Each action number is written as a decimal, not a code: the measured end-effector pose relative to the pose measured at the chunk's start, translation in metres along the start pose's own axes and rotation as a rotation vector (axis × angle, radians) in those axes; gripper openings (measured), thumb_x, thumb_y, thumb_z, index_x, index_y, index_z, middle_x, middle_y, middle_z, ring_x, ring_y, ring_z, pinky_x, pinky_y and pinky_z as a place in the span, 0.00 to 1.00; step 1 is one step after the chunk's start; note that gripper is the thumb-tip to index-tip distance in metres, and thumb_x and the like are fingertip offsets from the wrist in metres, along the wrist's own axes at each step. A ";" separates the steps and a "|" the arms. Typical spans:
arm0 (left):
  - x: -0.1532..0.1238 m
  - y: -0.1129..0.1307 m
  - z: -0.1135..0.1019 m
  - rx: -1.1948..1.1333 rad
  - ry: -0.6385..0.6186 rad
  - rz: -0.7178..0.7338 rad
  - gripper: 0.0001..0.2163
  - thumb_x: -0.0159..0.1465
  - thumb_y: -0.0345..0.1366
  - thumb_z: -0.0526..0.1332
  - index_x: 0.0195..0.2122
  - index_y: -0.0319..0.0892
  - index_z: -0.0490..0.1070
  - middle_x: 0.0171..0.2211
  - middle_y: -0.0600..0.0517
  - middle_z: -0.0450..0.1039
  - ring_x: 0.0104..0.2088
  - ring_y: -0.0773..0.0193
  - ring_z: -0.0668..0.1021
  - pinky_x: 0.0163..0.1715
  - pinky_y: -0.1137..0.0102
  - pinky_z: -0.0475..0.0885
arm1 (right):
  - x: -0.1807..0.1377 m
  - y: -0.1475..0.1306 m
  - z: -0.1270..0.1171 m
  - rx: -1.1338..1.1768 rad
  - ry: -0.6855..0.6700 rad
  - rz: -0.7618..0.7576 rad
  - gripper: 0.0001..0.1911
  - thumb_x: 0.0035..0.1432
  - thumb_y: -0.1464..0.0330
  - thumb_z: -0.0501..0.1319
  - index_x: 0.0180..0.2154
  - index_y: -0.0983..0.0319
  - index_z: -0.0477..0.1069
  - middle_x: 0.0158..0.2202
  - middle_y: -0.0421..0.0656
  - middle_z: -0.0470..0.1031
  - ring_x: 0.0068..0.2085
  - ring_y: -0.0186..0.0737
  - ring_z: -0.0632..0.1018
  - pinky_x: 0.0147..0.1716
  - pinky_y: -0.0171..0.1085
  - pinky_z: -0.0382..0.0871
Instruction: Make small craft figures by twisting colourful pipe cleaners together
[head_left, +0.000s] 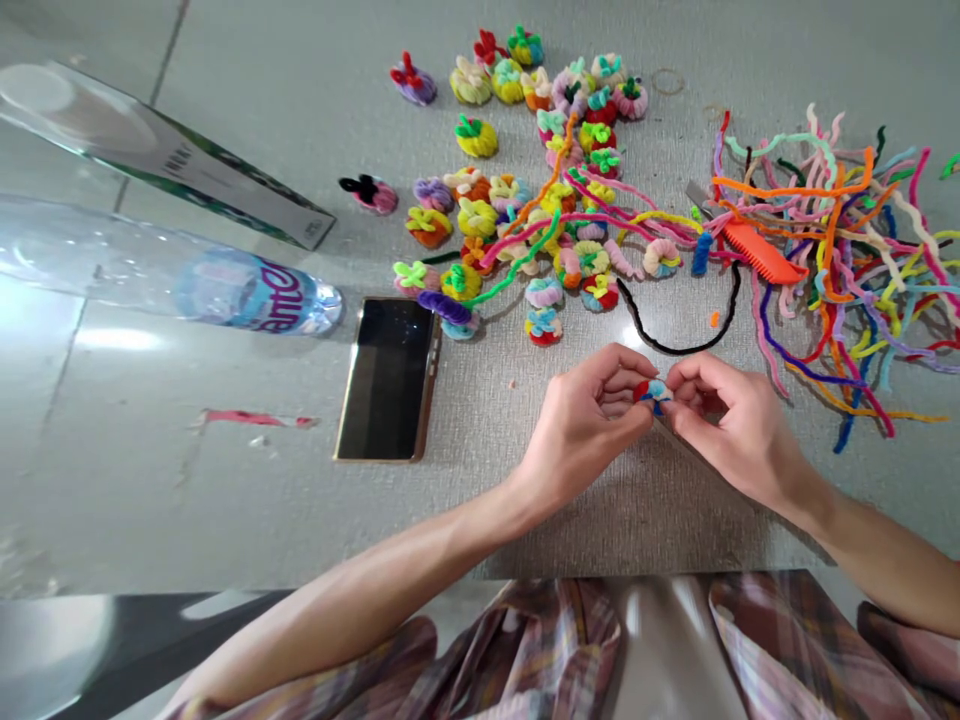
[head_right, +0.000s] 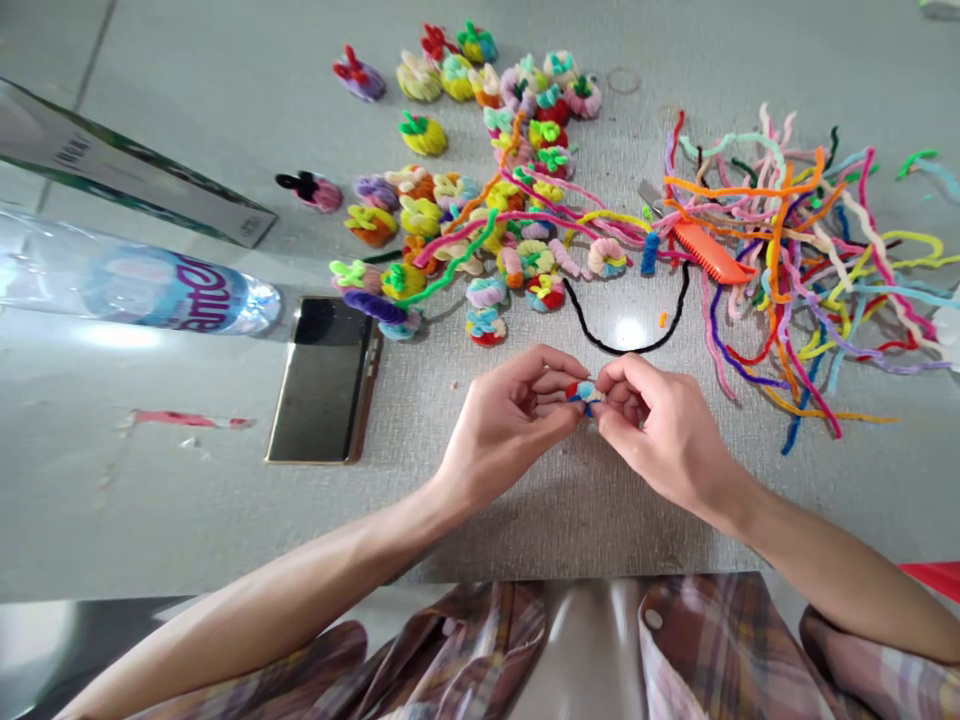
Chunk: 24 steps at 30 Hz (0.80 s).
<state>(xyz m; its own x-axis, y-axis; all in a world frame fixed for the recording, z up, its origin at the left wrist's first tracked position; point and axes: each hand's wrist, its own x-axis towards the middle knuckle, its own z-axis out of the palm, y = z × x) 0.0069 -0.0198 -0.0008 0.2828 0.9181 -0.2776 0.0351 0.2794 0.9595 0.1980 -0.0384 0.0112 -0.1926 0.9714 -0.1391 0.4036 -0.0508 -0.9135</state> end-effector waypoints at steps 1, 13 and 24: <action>0.000 0.000 -0.001 0.042 0.001 0.023 0.09 0.58 0.29 0.66 0.40 0.42 0.78 0.32 0.53 0.82 0.30 0.68 0.80 0.27 0.78 0.70 | 0.000 0.000 0.000 0.011 0.000 -0.002 0.02 0.65 0.69 0.67 0.40 0.59 0.75 0.28 0.36 0.76 0.28 0.33 0.76 0.29 0.33 0.68; -0.002 0.001 -0.004 0.323 0.016 0.189 0.05 0.60 0.28 0.64 0.33 0.41 0.79 0.22 0.58 0.72 0.24 0.71 0.71 0.25 0.76 0.65 | 0.002 -0.002 0.001 0.099 -0.079 0.070 0.03 0.63 0.69 0.65 0.38 0.59 0.72 0.28 0.35 0.70 0.29 0.33 0.70 0.27 0.33 0.65; -0.002 0.001 -0.003 0.339 -0.008 0.273 0.04 0.62 0.28 0.64 0.37 0.42 0.77 0.29 0.56 0.77 0.29 0.69 0.78 0.31 0.76 0.75 | 0.000 -0.001 -0.001 0.049 -0.043 -0.009 0.08 0.65 0.66 0.66 0.34 0.58 0.69 0.25 0.33 0.65 0.26 0.31 0.67 0.24 0.33 0.59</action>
<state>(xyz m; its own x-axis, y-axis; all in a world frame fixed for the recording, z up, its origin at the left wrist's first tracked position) 0.0031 -0.0200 0.0007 0.3328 0.9429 -0.0125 0.2706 -0.0828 0.9591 0.1985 -0.0379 0.0121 -0.2350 0.9610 -0.1458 0.3571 -0.0542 -0.9325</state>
